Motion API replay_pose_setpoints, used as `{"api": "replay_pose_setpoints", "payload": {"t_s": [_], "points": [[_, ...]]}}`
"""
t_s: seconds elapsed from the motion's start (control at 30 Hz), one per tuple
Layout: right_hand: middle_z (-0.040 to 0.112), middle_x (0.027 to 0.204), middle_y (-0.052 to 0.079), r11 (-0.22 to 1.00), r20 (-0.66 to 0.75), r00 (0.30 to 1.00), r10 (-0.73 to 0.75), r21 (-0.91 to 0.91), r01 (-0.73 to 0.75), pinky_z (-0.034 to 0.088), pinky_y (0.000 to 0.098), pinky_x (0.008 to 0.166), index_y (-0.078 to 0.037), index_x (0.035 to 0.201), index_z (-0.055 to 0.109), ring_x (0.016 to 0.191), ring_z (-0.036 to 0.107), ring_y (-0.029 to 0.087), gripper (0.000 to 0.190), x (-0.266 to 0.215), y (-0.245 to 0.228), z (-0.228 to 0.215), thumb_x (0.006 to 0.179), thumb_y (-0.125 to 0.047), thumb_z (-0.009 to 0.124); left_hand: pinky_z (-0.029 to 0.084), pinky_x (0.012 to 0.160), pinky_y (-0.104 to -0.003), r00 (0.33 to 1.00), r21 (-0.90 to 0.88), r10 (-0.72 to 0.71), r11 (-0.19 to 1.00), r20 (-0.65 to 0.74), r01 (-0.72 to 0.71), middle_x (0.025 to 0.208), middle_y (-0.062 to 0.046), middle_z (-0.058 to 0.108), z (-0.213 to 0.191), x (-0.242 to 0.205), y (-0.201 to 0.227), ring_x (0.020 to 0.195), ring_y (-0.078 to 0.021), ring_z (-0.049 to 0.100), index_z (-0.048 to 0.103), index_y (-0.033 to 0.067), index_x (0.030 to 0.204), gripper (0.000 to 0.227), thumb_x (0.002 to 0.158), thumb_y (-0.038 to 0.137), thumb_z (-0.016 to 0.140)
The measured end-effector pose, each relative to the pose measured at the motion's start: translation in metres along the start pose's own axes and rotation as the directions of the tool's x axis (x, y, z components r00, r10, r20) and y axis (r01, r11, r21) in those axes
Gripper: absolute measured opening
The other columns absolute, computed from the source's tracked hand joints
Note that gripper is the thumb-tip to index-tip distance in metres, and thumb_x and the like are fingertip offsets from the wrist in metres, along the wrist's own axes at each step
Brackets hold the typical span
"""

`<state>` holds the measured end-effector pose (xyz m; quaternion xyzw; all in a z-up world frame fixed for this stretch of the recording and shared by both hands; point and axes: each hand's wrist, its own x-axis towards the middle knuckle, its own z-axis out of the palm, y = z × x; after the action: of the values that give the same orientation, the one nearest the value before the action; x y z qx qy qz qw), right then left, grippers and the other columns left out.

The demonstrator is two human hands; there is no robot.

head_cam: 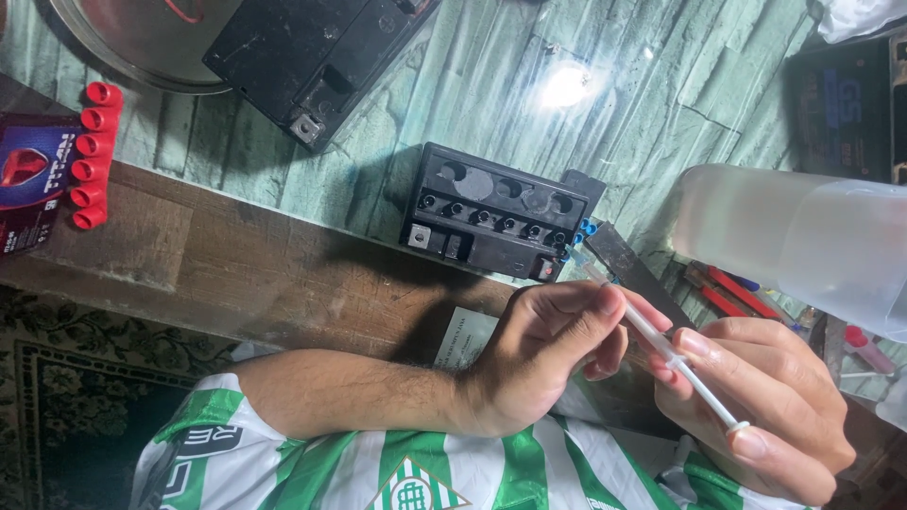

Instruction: Using a syringe to fill motorcycle battery cells with electrolyte and then sealing them with caps.

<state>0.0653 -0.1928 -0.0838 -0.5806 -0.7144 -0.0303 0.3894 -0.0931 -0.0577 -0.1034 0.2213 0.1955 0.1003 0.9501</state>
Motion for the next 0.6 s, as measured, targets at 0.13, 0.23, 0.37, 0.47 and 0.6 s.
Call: {"api": "replay_pose_setpoints", "payload": {"t_s": [0.13, 0.23, 0.37, 0.47, 0.6], "points": [[0.067, 0.106, 0.024, 1.000, 0.008, 1.000, 0.023, 0.010, -0.023, 0.063, 0.0469, 0.068, -0.007, 0.128, 0.039, 0.080, 0.073, 0.032, 0.051, -0.004, -0.001, 0.001, 0.095, 0.003, 0.077, 0.039, 0.065, -0.018, 1.000, 0.004, -0.005, 1.000, 0.002, 0.005, 0.071, 0.001, 0.056, 0.000, 0.000, 0.001, 0.066, -0.0055, 0.049, 0.072, 0.0068, 0.113, 0.040, 0.110, 0.043, 0.053], [0.068, 0.104, 0.024, 1.000, -0.012, 1.000, 0.020, 0.014, -0.020, 0.062, 0.0466, 0.066, -0.005, 0.126, 0.043, 0.082, 0.075, 0.031, 0.047, -0.006, -0.001, 0.001, 0.095, 0.004, 0.077, 0.039, 0.066, -0.019, 1.000, 0.012, -0.010, 1.000, 0.001, 0.010, 0.071, 0.001, 0.056, 0.000, 0.000, 0.001, 0.067, -0.0051, 0.049, 0.071, 0.0064, 0.113, 0.042, 0.110, 0.043, 0.053], [0.069, 0.101, 0.027, 0.999, -0.046, 0.998, 0.040, -0.012, -0.041, 0.063, 0.0483, 0.063, 0.001, 0.118, 0.050, 0.077, 0.074, 0.033, 0.036, -0.010, -0.003, 0.004, 0.094, 0.008, 0.076, 0.039, 0.066, -0.019, 1.000, 0.023, -0.015, 1.000, 0.004, 0.015, 0.071, 0.001, 0.056, 0.000, -0.001, 0.004, 0.067, -0.0061, 0.049, 0.071, 0.0070, 0.113, 0.041, 0.110, 0.043, 0.052], [0.070, 0.103, 0.029, 0.998, 0.036, 0.998, 0.054, -0.027, -0.053, 0.064, 0.0490, 0.067, 0.003, 0.115, 0.055, 0.079, 0.075, 0.035, 0.035, -0.017, -0.003, -0.005, 0.091, 0.007, 0.080, 0.040, 0.066, -0.019, 1.000, 0.034, -0.019, 0.999, 0.001, 0.019, 0.071, 0.001, 0.056, 0.000, -0.001, 0.004, 0.067, -0.0060, 0.049, 0.071, 0.0073, 0.113, 0.041, 0.110, 0.044, 0.052], [0.070, 0.104, 0.030, 0.998, 0.049, 0.998, 0.049, -0.034, -0.047, 0.065, 0.0502, 0.070, 0.004, 0.114, 0.056, 0.081, 0.075, 0.039, 0.037, -0.019, -0.003, -0.007, 0.090, 0.004, 0.084, 0.041, 0.067, -0.018, 1.000, 0.019, -0.012, 1.000, 0.003, 0.012, 0.073, 0.001, 0.058, 0.000, -0.001, 0.003, 0.069, -0.0049, 0.052, 0.072, 0.0079, 0.112, 0.040, 0.110, 0.043, 0.053]]}}
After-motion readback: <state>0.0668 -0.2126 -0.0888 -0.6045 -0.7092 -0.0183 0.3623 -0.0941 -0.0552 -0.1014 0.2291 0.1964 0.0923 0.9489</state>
